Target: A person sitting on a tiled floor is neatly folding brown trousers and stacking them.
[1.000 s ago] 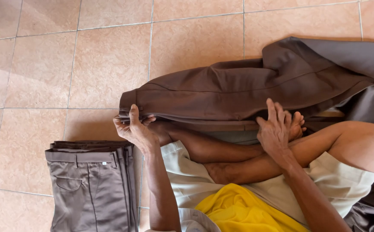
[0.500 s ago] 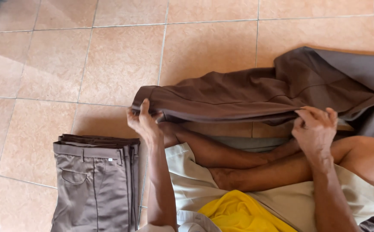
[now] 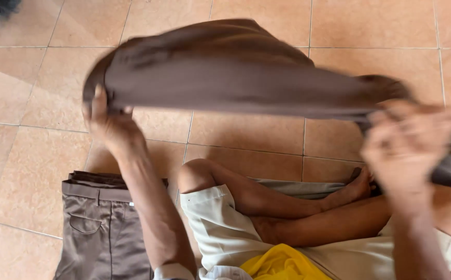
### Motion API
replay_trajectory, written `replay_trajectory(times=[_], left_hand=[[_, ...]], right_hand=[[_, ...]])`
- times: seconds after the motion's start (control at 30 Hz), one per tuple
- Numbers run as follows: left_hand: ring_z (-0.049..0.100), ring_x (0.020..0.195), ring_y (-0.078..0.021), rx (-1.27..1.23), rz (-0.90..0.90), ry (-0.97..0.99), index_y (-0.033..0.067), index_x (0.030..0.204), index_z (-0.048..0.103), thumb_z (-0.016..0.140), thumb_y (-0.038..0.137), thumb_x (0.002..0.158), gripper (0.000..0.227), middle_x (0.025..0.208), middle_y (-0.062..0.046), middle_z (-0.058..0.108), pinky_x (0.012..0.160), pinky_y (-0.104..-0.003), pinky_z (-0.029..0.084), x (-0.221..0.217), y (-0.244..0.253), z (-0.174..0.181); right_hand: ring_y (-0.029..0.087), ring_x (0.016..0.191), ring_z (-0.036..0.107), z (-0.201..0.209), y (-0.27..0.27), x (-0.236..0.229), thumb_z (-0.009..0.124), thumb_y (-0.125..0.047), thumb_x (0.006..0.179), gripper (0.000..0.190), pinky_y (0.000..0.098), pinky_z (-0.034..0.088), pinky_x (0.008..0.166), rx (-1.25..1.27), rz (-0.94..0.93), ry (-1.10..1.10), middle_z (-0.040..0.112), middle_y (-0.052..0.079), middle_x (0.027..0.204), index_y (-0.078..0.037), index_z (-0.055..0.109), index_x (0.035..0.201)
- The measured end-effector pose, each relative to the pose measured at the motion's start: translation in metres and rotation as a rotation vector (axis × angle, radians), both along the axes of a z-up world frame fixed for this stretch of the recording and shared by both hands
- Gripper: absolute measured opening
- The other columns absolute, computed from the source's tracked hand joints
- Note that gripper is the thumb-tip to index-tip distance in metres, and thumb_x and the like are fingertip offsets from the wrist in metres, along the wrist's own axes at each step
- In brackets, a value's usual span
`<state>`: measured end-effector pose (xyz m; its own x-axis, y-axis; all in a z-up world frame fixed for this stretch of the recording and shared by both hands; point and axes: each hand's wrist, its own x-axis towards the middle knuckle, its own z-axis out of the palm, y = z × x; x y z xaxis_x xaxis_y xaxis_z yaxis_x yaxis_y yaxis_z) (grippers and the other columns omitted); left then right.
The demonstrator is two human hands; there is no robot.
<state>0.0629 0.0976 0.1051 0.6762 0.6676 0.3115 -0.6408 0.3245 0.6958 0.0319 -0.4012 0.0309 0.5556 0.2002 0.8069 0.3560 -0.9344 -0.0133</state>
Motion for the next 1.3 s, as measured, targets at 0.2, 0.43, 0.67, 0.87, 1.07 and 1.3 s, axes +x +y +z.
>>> replay_trajectory(times=[0.2, 0.43, 0.67, 0.87, 1.07, 1.3], left_hand=[[0.071, 0.093, -0.0284, 0.441, 0.63, 0.79, 0.0025, 0.101, 0.073, 0.081, 0.021, 0.092, 0.021, 0.093, -0.021, 0.069, 0.085, -0.044, 0.054, -0.049, 0.094, -0.226], [0.062, 0.122, -0.0329, 1.141, 0.015, 0.658, 0.0039, 0.127, 0.072, 0.084, 0.003, 0.08, 0.049, 0.124, -0.023, 0.069, 0.108, -0.044, 0.047, -0.054, -0.09, -0.232], [0.076, 0.091, -0.0279, 1.997, -0.205, 0.563, 0.0218, 0.122, 0.069, 0.07, 0.013, 0.087, 0.036, 0.131, -0.009, 0.07, 0.082, -0.048, 0.058, -0.029, -0.186, -0.354], [0.073, 0.075, -0.0202, 2.121, -0.103, 0.389, 0.0223, 0.101, 0.07, 0.057, 0.01, 0.093, 0.019, 0.112, 0.001, 0.072, 0.071, -0.036, 0.055, -0.031, -0.181, -0.337], [0.076, 0.078, -0.0328, 1.976, -0.401, 0.667, 0.0145, 0.111, 0.054, 0.078, 0.004, 0.075, 0.045, 0.1, -0.005, 0.069, 0.076, -0.046, 0.062, -0.033, -0.183, -0.323], [0.073, 0.086, -0.0445, 1.683, -0.354, 0.729, 0.0105, 0.12, 0.061, 0.056, -0.003, 0.086, 0.036, 0.102, -0.018, 0.067, 0.077, -0.053, 0.06, -0.022, -0.16, -0.32]], right_hand=[[0.02, 0.092, 0.062, -0.17, 0.127, 0.006, 0.067, -0.013, 0.08, 0.017, 0.0415, 0.044, 0.086, -0.076, 0.235, 0.165, 0.061, -0.003, 0.103, -0.024, 0.071, 0.092], [0.022, 0.099, 0.062, -0.267, 0.143, 0.005, 0.074, -0.012, 0.077, 0.02, 0.0434, 0.049, 0.093, -0.087, 0.235, 0.428, 0.059, -0.001, 0.111, -0.021, 0.072, 0.095], [0.023, 0.098, 0.063, -0.247, 0.115, -0.004, 0.065, -0.017, 0.089, 0.011, 0.0407, 0.048, 0.086, -0.136, 0.178, 0.426, 0.063, 0.001, 0.105, -0.022, 0.074, 0.093], [0.041, 0.096, 0.072, -0.211, 0.088, 0.01, 0.068, -0.011, 0.086, 0.016, 0.0497, 0.057, 0.084, 0.129, 0.466, 1.01, 0.074, 0.017, 0.103, -0.006, 0.076, 0.099], [0.033, 0.079, 0.075, -0.134, -0.061, 0.076, 0.084, -0.037, 0.076, 0.029, 0.0438, 0.057, 0.06, -0.325, -0.408, 1.088, 0.072, 0.011, 0.081, -0.013, 0.077, 0.091], [0.04, 0.092, 0.075, -0.265, -0.213, 0.084, 0.079, -0.03, 0.081, 0.024, 0.0519, 0.055, 0.073, -0.212, -0.626, 1.272, 0.077, 0.015, 0.091, -0.011, 0.082, 0.097]])
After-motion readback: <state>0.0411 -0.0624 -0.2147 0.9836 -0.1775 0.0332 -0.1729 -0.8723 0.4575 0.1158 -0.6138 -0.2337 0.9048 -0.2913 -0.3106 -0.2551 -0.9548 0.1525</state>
